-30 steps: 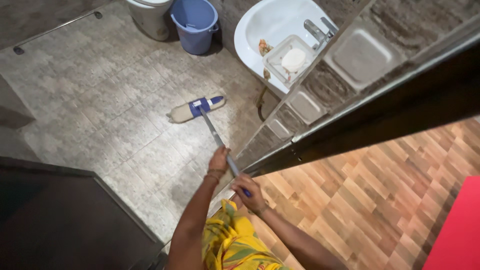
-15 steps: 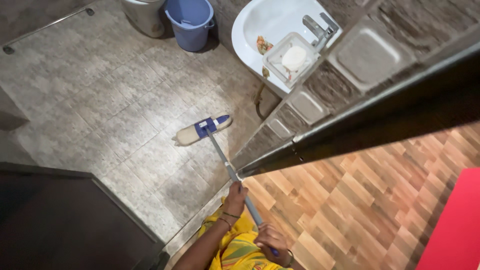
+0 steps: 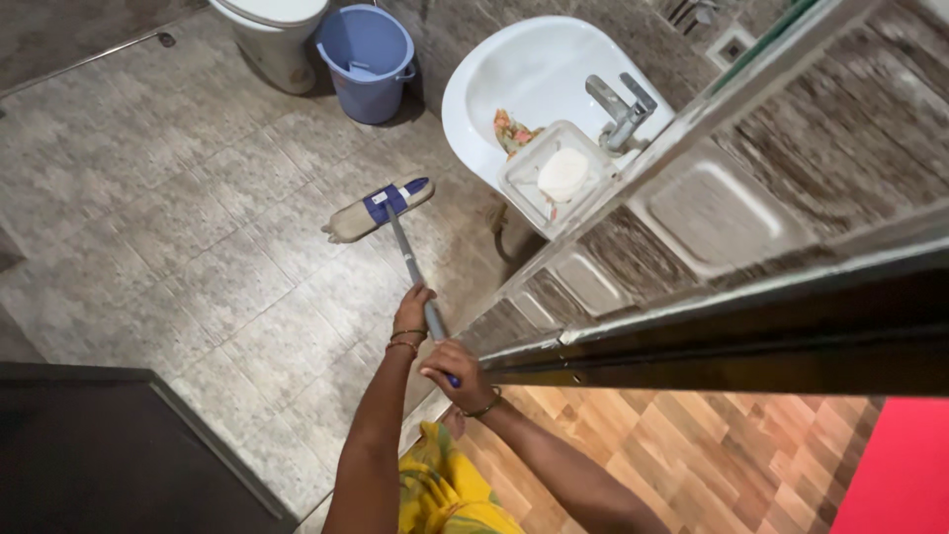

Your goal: The person mops the floor of a bathroom and the adjacent area using a mop, moving the mop head back and forth across the tiles and the wooden-style flooring.

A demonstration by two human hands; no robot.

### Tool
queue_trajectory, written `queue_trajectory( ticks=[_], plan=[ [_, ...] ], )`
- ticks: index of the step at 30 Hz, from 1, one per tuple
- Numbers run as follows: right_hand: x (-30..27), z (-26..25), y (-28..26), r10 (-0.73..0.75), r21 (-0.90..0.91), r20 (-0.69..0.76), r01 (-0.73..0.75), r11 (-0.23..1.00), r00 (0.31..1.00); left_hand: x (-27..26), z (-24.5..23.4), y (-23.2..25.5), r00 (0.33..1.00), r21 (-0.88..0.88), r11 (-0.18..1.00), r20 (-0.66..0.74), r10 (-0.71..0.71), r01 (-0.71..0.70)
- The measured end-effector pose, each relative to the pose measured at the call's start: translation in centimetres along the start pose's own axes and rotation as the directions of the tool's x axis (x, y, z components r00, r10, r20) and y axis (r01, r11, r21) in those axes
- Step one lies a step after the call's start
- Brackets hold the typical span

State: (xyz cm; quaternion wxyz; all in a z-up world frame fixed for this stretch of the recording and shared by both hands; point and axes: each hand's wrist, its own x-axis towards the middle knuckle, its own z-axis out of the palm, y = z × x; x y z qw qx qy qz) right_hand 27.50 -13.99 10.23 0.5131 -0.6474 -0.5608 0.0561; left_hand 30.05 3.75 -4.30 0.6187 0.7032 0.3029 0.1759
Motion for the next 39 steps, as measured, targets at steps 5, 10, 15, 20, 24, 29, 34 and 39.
queue_trajectory(
  ticks=[5,10,15,20,24,29,34,39],
  plan=[
    [-5.0,-0.6,-5.5,0.137,-0.017,-0.032,-0.138,0.990,0.990,-6.2,1.7,-1.2,1.000,0.029,1.000,0.013,0.011,-0.011],
    [-12.5,0.5,-12.6,0.268,0.067,-0.081,-0.263,0.962,0.960,-16.1,1.4,-2.5,0.933,0.291,0.886,0.104,0.345,-0.360],
    [-18.5,1.6,-17.0,0.483,0.106,-0.105,-0.473,0.874,0.869,-23.9,0.9,-3.1,0.879,0.399,0.783,0.251,0.406,-0.476],
    [-21.1,-1.5,-20.7,0.252,0.181,-0.174,-0.220,0.958,0.952,-28.9,0.8,-2.5,0.791,0.313,0.729,0.316,0.525,-0.609],
    [-23.2,-4.0,-22.4,0.269,0.275,-0.162,-0.218,0.936,0.950,-32.2,-0.3,0.0,0.738,0.271,0.693,0.364,0.568,-0.668],
    [-24.2,-4.6,-21.2,0.282,0.380,-0.123,-0.217,0.899,0.952,-32.7,-0.4,0.0,0.723,0.394,0.609,0.305,0.620,-0.688],
    [-22.4,-3.9,-15.4,0.286,0.305,-0.058,-0.256,0.917,0.956,-27.3,-0.2,-2.1,0.761,0.514,0.578,0.287,0.581,-0.634],
    [-15.9,0.4,-6.6,0.271,0.203,0.004,-0.266,0.942,0.963,-16.9,-4.0,-0.7,0.880,0.625,0.620,0.334,0.338,-0.475]
  ],
)
